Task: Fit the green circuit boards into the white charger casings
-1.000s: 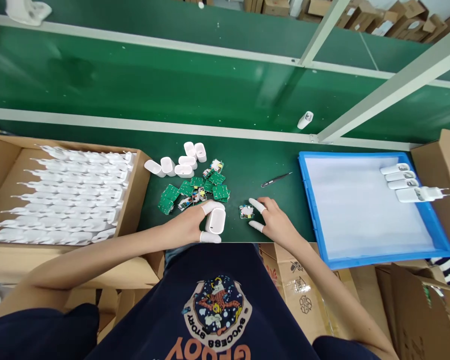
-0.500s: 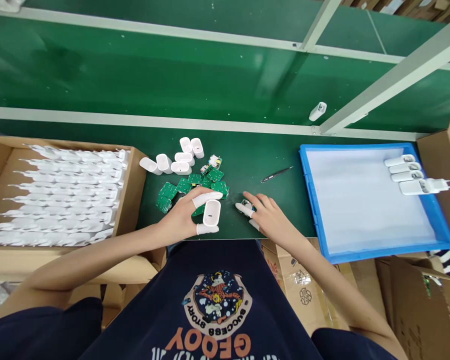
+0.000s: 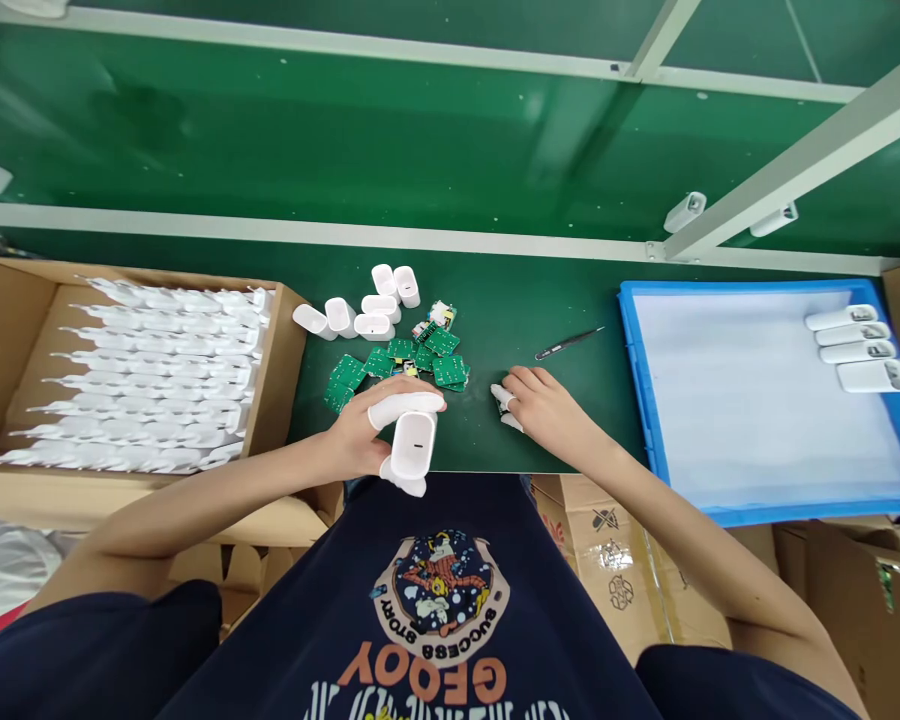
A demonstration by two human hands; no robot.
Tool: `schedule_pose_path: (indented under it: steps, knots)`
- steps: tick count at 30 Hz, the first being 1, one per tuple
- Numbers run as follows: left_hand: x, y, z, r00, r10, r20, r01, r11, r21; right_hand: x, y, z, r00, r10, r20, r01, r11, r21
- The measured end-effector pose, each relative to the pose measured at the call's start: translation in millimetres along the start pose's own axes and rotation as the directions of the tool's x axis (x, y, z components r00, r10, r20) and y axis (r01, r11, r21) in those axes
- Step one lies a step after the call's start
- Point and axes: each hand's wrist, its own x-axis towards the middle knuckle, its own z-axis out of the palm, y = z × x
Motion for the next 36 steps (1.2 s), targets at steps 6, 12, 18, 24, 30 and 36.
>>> schedule_pose_path:
  steps: [6,12,18,24,30,36]
  knots:
    - [-1.9,-3.5,0.4,0.993,-0.107,0.041,0.104,0.993,0.055,1.6,4.0,-5.2,0.995,0.089,-0.037,-0.08,0.976,0.204]
    - [1.4,-1.1,-1.9,1.0,-0.022,-0.023,0.023,0.998,0.051,-17.5,-7.8,-26.3,0.917,0.302,-0.261,-0.036,0.713,0.701]
    - [4.1,-1.0,-0.2,0.994,0.075,-0.085,-0.069,0.995,0.07,-15.2,-31.0,-35.9,0.865,0.337,-0.372,0.086,0.631,0.771]
    - [1.9,-1.2,1.6,0.998,0.023,-0.067,-0.02,0.999,0.04,6.2,-54.1,-71.4,0.741,0.345,-0.576,0.295,0.603,0.741]
    - [2.5,-0.9,1.1,0.998,0.037,-0.06,-0.036,0.999,0.012,24.0,-69.6,-94.2,0.699,0.225,-0.679,0.341,0.729,0.593]
    - [3.4,-0.4,1.6,0.995,0.063,-0.08,-0.061,0.998,0.026,30.2,-73.2,-82.4,0.665,0.231,-0.71,0.353,0.741,0.571]
